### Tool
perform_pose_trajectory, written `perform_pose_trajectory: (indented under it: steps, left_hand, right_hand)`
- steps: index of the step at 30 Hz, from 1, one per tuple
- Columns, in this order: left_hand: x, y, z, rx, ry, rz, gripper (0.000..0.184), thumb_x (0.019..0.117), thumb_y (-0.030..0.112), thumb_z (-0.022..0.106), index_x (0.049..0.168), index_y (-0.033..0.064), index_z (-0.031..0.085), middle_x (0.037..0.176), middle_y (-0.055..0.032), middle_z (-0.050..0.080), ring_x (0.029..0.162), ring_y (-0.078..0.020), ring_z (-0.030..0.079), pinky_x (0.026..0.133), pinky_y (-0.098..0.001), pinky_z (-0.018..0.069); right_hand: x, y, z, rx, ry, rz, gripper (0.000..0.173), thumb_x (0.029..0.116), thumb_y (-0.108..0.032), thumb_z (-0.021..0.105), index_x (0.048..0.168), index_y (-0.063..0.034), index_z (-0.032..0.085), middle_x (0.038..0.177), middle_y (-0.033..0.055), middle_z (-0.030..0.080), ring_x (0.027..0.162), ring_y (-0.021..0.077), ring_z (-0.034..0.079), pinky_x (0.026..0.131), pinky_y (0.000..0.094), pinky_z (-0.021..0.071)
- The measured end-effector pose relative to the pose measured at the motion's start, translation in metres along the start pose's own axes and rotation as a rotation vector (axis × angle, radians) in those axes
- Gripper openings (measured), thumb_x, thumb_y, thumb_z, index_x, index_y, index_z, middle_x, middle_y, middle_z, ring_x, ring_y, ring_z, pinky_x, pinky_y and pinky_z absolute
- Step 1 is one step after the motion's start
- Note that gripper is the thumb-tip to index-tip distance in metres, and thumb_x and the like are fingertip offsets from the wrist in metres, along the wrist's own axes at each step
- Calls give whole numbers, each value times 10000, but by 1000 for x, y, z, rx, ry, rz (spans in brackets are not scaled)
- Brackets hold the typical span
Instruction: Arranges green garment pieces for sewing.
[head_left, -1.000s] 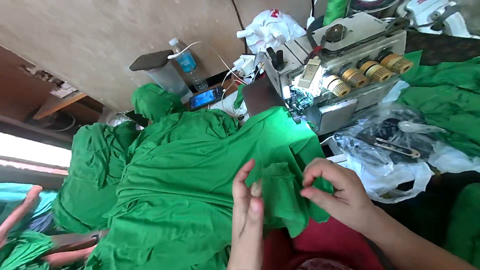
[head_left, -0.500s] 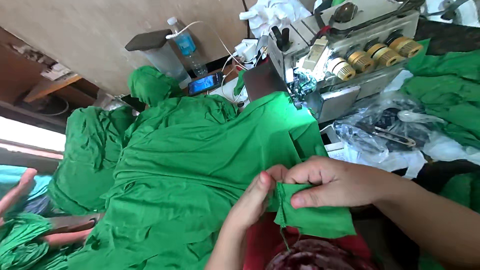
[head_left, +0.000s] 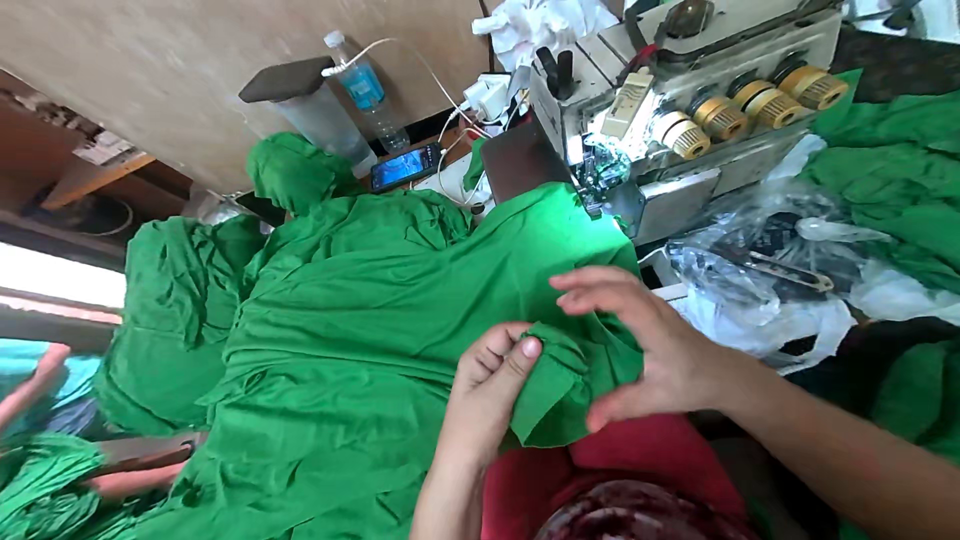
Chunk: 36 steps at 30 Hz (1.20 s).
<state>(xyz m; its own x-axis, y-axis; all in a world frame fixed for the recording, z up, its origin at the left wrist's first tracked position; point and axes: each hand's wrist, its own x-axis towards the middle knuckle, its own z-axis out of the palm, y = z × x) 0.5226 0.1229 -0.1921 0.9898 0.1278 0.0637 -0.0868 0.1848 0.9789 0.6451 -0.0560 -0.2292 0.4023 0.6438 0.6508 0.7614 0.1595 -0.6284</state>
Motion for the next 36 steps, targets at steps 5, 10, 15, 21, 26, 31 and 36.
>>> perform_pose_trajectory:
  steps: [5,10,15,21,26,31,36]
  left_hand:
    - [1,-6,8,21,18,70,162,1049,141,554,1009,92,703,833,71,711,754,12,673,706,-180,575]
    - [0,-8,3,242,117,239,22,999,82,623,984,91,636,774,91,661,690,35,611,651,-139,516]
    - [-1,-8,4,178,108,221,53,981,85,656,981,108,608,747,87,670,666,30,628,635,-146,532]
    - [1,-4,7,306,96,271,34,1013,88,601,979,85,602,746,92,642,669,40,599,633,-134,508]
    - [-2,2,7,539,37,349,532,1113,427,311,1023,25,647,917,40,672,879,55,625,796,-142,526]
    - [-7,9,8,833,-50,399,542,1044,531,486,1195,21,589,922,-18,734,836,-3,685,728,-205,575]
    - [-3,22,1,1096,-76,470,392,776,137,651,1155,88,565,927,-15,667,843,-81,640,752,-254,539]
  right_hand:
    - [-6,-2,32,-93,236,-201,64,1026,-200,613,1084,-183,634,1285,1,595,1221,97,548,1076,248,430]
    - [1,-2,23,58,223,-125,122,1012,-255,653,1046,-163,724,1029,-29,676,1053,59,590,978,202,449]
    - [1,-3,14,48,132,-72,160,1004,-306,653,1071,-166,690,1049,-43,714,1086,57,610,1014,227,447]
    - [4,-7,5,-23,90,-115,182,1060,-237,558,1058,-157,721,1028,-28,727,1028,67,618,954,228,445]
    - [11,-13,1,71,116,29,107,956,-189,682,954,-87,712,886,-35,722,923,-12,637,895,153,489]
    - [11,-15,-8,84,33,136,168,934,-213,703,994,-83,789,876,-44,721,909,-21,625,861,129,487]
    - [12,-16,-44,448,-75,99,210,1028,-328,555,989,-153,665,1044,-48,690,1070,31,628,953,235,522]
